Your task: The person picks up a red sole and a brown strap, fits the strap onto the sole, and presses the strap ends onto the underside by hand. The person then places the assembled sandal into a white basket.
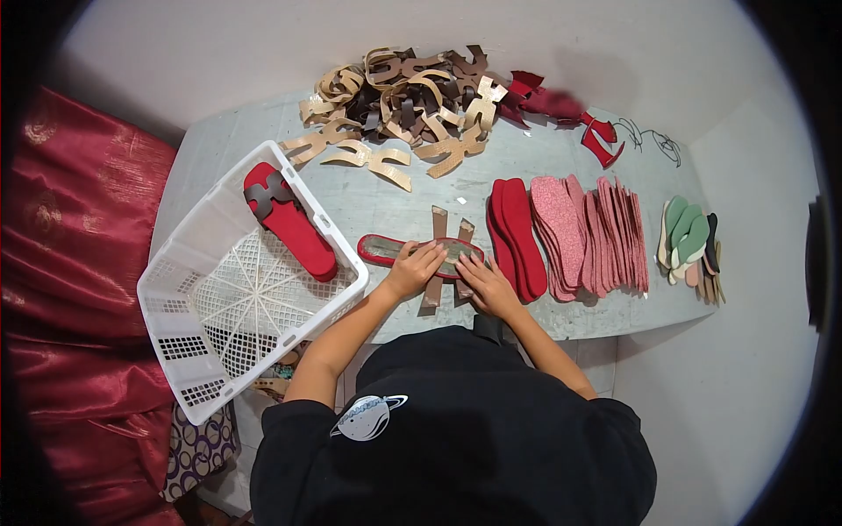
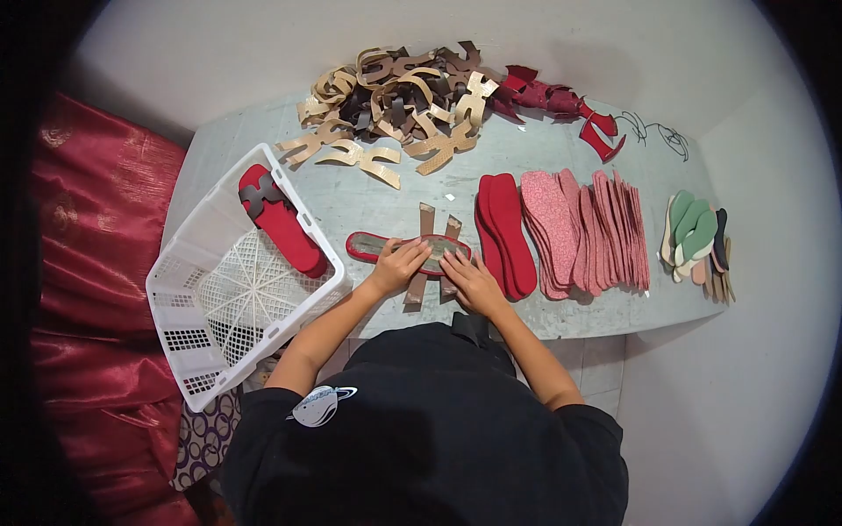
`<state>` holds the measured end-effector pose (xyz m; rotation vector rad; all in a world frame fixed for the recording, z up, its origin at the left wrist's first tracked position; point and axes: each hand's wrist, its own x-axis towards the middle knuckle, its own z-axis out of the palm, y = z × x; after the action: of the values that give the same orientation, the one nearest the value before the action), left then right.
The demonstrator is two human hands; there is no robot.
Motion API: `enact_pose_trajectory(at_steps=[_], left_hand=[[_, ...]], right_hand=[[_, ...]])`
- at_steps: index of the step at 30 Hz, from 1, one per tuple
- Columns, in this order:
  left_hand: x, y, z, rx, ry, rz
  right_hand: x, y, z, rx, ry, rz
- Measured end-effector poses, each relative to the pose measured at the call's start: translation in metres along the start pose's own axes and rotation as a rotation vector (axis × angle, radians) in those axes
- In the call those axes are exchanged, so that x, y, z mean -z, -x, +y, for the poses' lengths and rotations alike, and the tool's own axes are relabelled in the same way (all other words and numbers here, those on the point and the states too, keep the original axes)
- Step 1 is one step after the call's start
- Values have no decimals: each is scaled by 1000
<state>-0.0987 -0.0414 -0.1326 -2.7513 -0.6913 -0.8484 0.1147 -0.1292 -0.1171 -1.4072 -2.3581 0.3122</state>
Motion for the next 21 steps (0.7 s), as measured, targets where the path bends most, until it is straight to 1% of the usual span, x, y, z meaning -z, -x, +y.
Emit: enact_pose_trajectory(at_steps=[4,10,21], left_hand=[[-1,2,2,34,27,-15],[0,4,7,100,84,-42],[3,2,6,183,250,-82]], right_hand=[[-14,0,-3,-16,110,52],[-25,2,-8,-63,163,140],[-26,1,-12,-107,157,195]])
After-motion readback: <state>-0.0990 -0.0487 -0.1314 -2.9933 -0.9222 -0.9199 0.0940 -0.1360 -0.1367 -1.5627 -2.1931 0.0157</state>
